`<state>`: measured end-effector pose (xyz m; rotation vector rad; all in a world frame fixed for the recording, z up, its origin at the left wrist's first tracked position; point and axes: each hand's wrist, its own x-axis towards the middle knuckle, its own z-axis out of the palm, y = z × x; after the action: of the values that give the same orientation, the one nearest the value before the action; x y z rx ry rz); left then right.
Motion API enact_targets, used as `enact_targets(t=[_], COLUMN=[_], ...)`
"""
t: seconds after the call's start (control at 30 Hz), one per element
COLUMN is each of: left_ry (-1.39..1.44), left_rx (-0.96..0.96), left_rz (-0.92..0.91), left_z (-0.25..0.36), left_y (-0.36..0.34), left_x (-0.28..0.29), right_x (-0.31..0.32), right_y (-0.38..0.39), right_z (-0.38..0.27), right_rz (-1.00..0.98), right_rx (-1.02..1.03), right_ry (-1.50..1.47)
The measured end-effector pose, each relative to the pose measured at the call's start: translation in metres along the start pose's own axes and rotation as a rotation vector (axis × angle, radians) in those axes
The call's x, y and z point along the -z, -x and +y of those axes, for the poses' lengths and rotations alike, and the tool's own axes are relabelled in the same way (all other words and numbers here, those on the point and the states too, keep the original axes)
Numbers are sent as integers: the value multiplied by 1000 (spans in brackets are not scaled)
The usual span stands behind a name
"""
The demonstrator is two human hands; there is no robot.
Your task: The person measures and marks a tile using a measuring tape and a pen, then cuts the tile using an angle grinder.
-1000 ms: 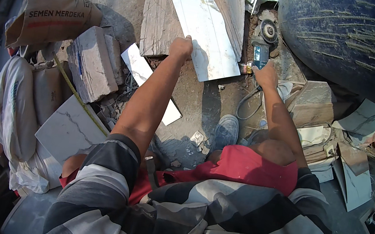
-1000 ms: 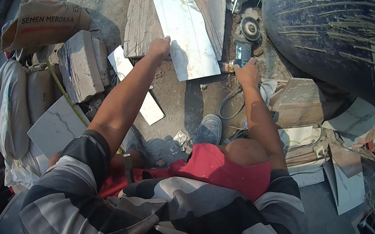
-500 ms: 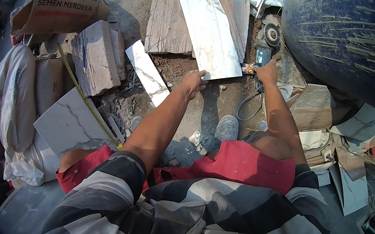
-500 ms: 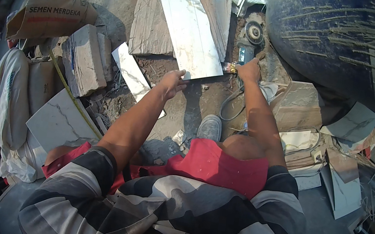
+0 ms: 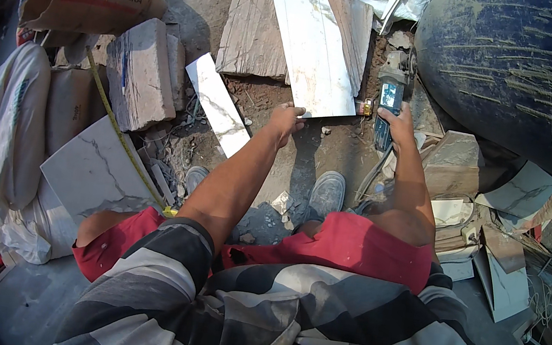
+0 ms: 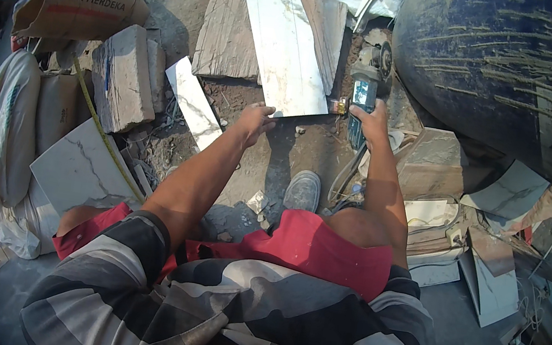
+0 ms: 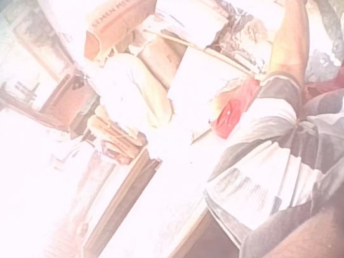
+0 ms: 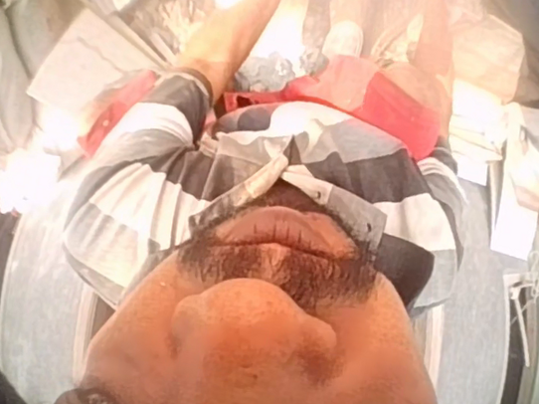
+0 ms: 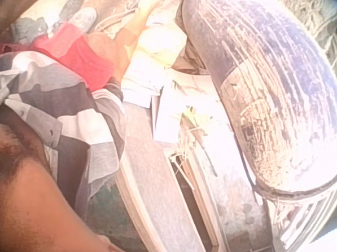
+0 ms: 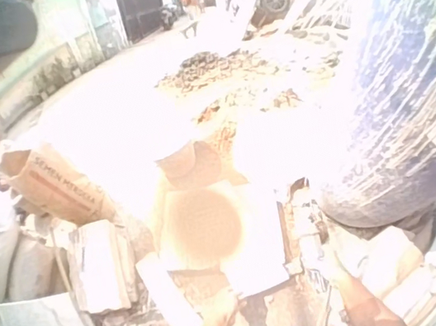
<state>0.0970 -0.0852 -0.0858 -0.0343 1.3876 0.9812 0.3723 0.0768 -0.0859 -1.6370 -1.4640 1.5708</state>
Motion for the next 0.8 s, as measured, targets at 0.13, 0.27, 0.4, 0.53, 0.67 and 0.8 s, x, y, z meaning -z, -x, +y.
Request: enact_targets(t=[0.13, 0.27, 0.4, 0.53, 0.67, 0.8], left_ry=[-34, -268, -396, -382, -479, -401], left_rx=[-31, -212, -388, -356, -514, -393], left_rz=[69, 424, 556, 547, 397, -26], left_z=[-2, -24, -43, -46, -46, -55], left_y=[11, 26, 36, 45, 61, 70], left_x=[-5, -9, 9, 25, 11, -18], right_x=[9, 13, -1, -2, -2, -14], right_y=[33, 61, 71, 65, 78, 89], right_z=[-24, -46, -45, -39, -34, -32], right_rz=[-202, -419, -396, -309, -416, -441], right_rx=[35, -45, 0, 6, -83, -103], right_ry=[-269, -469, -494, -419, -578, -670])
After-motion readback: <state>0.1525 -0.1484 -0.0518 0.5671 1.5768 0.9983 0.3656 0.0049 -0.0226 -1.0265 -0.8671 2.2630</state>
